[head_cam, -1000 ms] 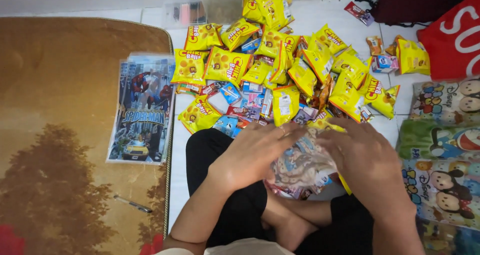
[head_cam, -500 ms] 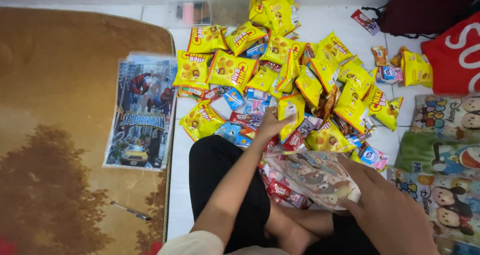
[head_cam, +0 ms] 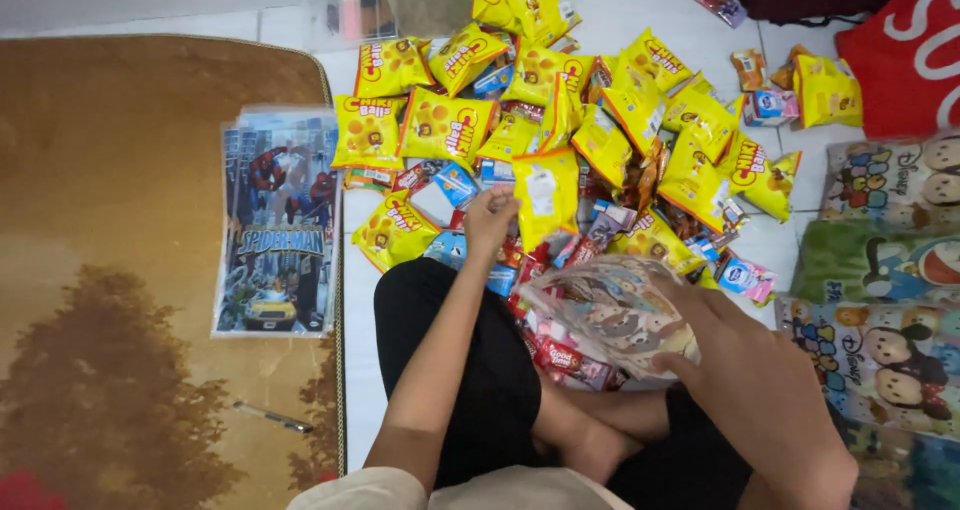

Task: A person is sorting and packing small snack bags and stickers into a larger clear plastic bag while sitting on the floor.

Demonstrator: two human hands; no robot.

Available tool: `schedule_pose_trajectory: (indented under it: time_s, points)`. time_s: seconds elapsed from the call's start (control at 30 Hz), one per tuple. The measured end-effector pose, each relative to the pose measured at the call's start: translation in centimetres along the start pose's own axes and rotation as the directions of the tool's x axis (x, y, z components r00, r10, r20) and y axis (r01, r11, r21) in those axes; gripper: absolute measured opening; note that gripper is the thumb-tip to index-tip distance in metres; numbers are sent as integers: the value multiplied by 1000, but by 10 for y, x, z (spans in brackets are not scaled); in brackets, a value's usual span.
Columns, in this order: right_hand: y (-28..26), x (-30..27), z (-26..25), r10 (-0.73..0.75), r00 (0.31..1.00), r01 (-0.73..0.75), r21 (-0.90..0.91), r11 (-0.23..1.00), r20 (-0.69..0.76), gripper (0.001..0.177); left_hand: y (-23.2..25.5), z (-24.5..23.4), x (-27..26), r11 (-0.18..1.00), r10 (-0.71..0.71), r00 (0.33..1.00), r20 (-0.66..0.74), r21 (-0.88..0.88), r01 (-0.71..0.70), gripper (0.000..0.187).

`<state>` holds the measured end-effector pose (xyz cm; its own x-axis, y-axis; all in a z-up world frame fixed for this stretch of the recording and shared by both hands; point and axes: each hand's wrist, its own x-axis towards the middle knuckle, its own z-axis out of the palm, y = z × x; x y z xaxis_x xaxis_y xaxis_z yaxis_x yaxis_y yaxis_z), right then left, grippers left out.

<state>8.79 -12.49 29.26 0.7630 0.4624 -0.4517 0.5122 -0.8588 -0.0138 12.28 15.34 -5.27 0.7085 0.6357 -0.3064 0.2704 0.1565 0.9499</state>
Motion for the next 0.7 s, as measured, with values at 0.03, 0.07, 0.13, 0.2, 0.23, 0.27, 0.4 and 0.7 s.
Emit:
schedule_pose_trajectory:
  time_s: [0.03, 0.07, 0.13, 0.2, 0.23, 0.27, 0.4, 0.7]
  points:
    - [0, 0, -1, -2, 1000, 2, 15, 1000, 6, 82, 6, -6, 2, 987, 26, 1000, 0, -160, -25, 23]
    - [-1, -1, -3, -2, 1000, 2, 16, 1000, -2, 82, 32, -16, -5, 986, 33, 999, -1, -161, -33, 23]
    - [-3, -5, -6, 21, 1000, -22, 62, 998, 17, 84, 84, -33, -23, 903, -53, 997, 48, -424, 68, 49]
    - [2, -5, 0, 14, 1000, -13, 61, 998, -21, 83, 125, -50, -48, 866, 72, 994, 88, -500, -18, 40]
    - [4, -5, 4, 3, 998, 0, 57, 998, -55, 83, 145, -59, -60, 812, 192, 975, 113, -576, -93, 32]
    - [6, -5, 5, 7, 998, -4, 63, 998, -57, 83, 155, -62, -73, 814, 195, 974, 119, -573, -93, 32]
    - [18, -1, 18, -92, 972, 142, 227, 964, -217, 82, 189, -66, -128, 810, 449, 885, 120, -473, -347, 42]
    - [46, 5, 46, 56, 985, 11, 381, 925, -164, 29, 224, -71, -177, 682, 668, 565, 484, -95, -725, 28]
